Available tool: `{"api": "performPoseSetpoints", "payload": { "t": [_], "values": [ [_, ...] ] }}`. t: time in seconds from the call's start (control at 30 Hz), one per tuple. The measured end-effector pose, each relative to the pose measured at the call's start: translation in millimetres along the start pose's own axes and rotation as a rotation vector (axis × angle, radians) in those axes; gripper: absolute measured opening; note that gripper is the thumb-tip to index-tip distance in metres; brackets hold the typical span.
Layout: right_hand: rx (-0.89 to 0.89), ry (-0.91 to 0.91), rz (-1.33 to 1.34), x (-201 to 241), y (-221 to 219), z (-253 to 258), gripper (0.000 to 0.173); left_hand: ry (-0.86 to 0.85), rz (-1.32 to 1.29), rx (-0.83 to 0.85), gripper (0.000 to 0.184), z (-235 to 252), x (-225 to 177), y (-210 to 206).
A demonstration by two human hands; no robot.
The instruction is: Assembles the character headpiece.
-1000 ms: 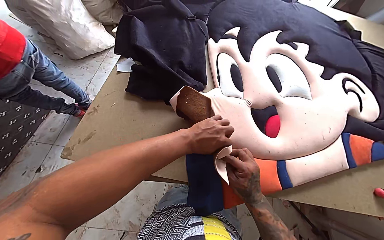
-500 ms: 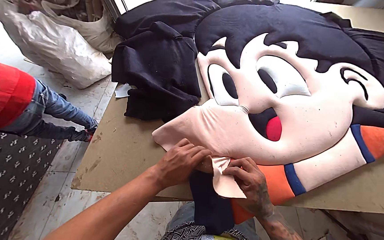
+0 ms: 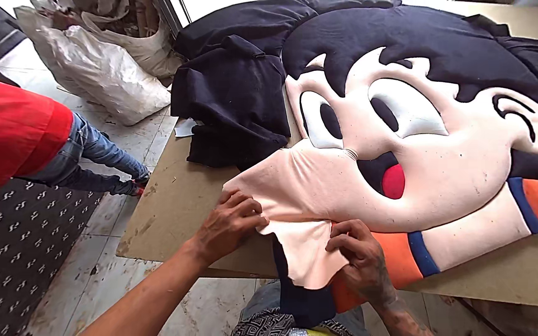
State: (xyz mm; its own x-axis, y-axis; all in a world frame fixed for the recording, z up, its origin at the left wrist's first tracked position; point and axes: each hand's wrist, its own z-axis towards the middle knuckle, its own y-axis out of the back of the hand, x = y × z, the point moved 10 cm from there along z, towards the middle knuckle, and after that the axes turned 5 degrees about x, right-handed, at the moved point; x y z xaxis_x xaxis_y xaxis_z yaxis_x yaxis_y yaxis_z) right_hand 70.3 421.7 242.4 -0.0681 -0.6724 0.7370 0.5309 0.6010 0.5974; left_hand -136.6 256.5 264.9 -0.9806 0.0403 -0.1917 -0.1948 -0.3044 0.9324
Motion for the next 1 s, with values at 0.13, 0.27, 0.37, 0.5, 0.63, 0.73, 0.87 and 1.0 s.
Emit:
{"api": "performPoseSetpoints", "payload": {
  "t": [0.13, 0.27, 0.37, 0.5, 0.63, 0.73, 0.87, 1.0],
  "values": [
    [-0.079, -0.115, 0.29, -16, 14, 5, 0.014, 0.15, -0.115, -0.165, 0.018, 27, 15, 26],
    [-0.159, -0.218, 0.441, -27, 25, 7, 0.017, 0.274, -0.169, -0.267, 0.02, 68, 17, 34],
    [-0.193, -0.317, 0.452, -36, 30, 7, 0.016, 0.316, -0.137, -0.251, 0.018, 104, 16, 30],
    [-0.221, -0.443, 0.475, -44, 28, 9, 0.018, 0.37, -0.054, -0.113, 0.018, 136, 23, 14],
    [-0.249, -0.483, 0.498, -47, 27, 7, 0.018, 0.405, 0.027, -0.083, 0.02, 142, 27, 5],
    [-0.26, -0.522, 0.468, -48, 28, 6, 0.018, 0.428, 0.067, -0.185, 0.018, 131, 18, 19],
    [-0.316, -0.583, 0.509, -55, 30, 1, 0.016, 0.431, -0.074, -0.298, 0.014, 86, -23, 50],
    [-0.311, -0.574, 0.547, -55, 30, 1, 0.018, 0.449, -0.265, -0.067, 0.025, 28, -69, -16]
  ]
}}
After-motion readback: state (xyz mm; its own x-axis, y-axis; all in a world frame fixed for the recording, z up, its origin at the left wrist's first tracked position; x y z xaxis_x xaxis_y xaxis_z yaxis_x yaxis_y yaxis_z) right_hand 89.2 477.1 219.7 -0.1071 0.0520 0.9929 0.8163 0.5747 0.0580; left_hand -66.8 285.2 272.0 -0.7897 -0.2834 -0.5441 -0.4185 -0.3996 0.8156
